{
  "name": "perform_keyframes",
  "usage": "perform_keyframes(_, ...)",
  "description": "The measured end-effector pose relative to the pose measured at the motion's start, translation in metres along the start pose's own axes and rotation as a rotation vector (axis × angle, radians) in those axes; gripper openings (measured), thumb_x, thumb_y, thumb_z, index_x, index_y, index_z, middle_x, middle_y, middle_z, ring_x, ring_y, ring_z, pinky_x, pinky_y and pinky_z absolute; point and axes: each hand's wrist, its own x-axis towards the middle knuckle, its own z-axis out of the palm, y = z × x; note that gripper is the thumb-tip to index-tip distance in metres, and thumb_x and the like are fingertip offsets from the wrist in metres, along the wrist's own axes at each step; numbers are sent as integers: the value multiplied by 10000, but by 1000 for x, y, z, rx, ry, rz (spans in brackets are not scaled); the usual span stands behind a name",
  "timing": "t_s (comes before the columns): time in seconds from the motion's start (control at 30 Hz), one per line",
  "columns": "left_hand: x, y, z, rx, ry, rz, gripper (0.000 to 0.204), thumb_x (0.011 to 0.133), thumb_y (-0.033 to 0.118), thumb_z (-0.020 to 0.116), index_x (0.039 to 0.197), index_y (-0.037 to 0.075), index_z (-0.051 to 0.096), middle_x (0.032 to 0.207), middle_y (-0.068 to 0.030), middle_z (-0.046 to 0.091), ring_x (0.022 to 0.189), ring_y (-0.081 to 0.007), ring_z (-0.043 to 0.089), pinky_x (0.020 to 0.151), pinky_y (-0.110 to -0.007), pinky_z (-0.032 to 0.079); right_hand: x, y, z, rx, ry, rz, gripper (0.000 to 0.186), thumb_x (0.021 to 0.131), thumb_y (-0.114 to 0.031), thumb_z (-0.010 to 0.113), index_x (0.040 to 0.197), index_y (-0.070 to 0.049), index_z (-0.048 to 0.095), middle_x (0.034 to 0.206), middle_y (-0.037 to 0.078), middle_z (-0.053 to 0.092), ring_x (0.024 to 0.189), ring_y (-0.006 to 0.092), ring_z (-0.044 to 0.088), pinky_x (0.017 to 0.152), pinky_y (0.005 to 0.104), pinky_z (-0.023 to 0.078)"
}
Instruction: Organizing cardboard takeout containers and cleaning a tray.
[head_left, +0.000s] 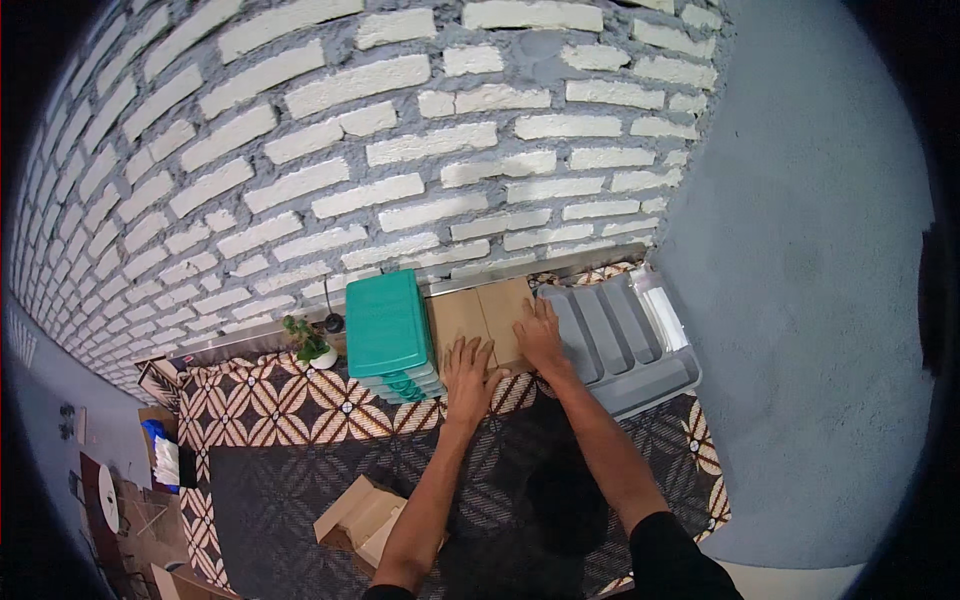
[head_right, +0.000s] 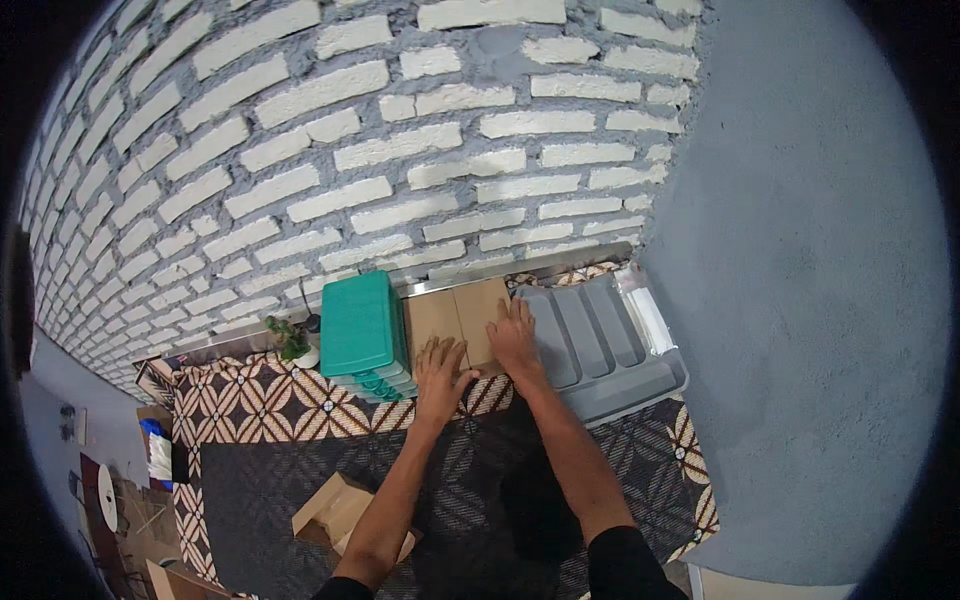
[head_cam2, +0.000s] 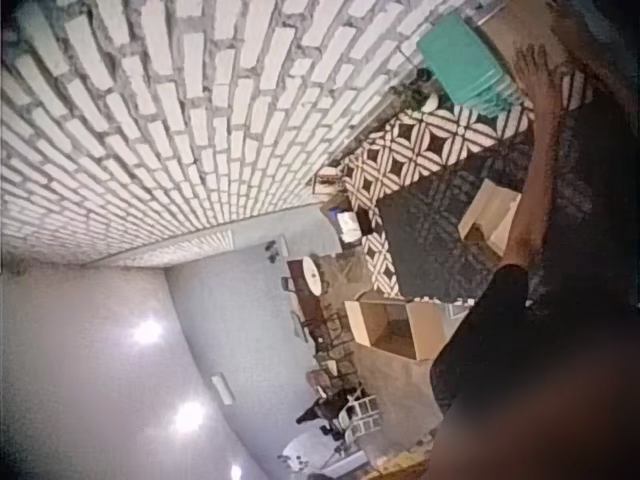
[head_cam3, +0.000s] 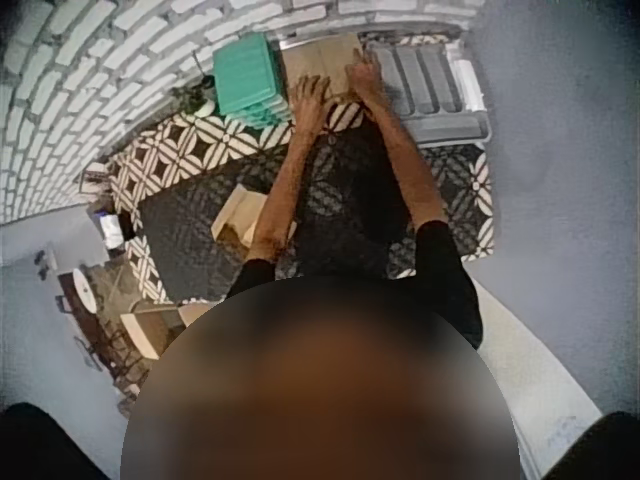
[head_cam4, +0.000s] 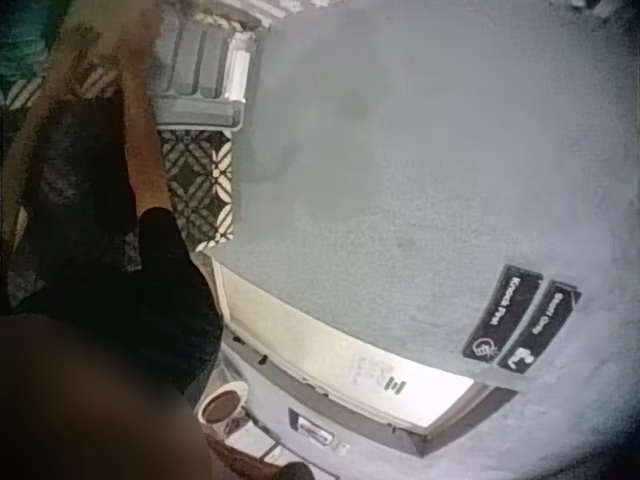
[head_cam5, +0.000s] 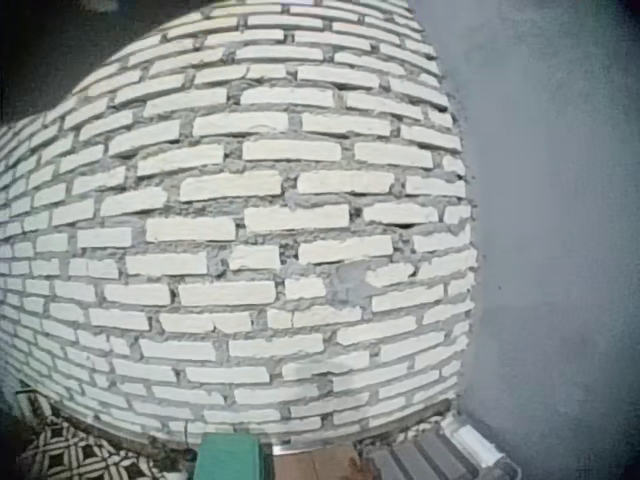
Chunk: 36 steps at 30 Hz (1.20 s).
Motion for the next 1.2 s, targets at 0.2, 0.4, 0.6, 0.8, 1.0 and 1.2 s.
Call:
perform_keyframes(0.2,-87,35,-103,-507,85,-216,292,922,104,612,1205,34,626,1266,-158,577,1273,-346,478,1084,-442,345,-47,-47,-37,107,239,-87,529,963,-241,548,1393,48,437,1448,250,409,1389,433,313,1118,546,286)
perform_keyframes(0.4,-253,24,-182,-191,627,-645,246,1020,178,470,1056,-19,614,1157,-166,553,1129,-292,530,1001,-389,391,-197,-122,-49,731,-144,21,383,998,-247,539,1295,-7,557,1301,189,569,1197,329,545,995,409,440)
perform_keyframes(0.6,-383,-37,-171,-311,778,-1036,373,996,187,511,1300,-26,473,1268,-181,500,1192,-300,492,1046,-401,371,-332,-169,3,948,-473,118,388,980,-240,565,1281,6,567,1264,187,611,1150,323,594,951,394,478)
perform_keyframes(0.8,-402,-39,-161,-558,404,-1005,536,882,32,548,1402,-18,427,1392,-179,478,1223,-282,510,1039,-370,398,-357,-172,4,903,-470,37,376,962,-176,593,1290,2,551,1225,171,625,1109,274,614,951,397,485)
perform_keyframes(1.0,-352,-6,-223,-825,455,-963,535,827,-47,523,1359,-2,504,1282,-123,589,999,-165,619,843,-254,490,-363,-146,-44,1190,-671,356,366,1015,-281,529,1271,-21,555,1130,89,633,978,158,628,848,332,529)
perform_keyframes(1.2,-315,12,-251,-1166,221,-833,441,852,2,573,1293,5,572,1169,-103,670,992,-138,638,860,-282,511,-374,-111,-50,1810,-782,743,713,963,-655,391,1465,-148,382,1403,84,493,1257,255,508,1043,455,429)
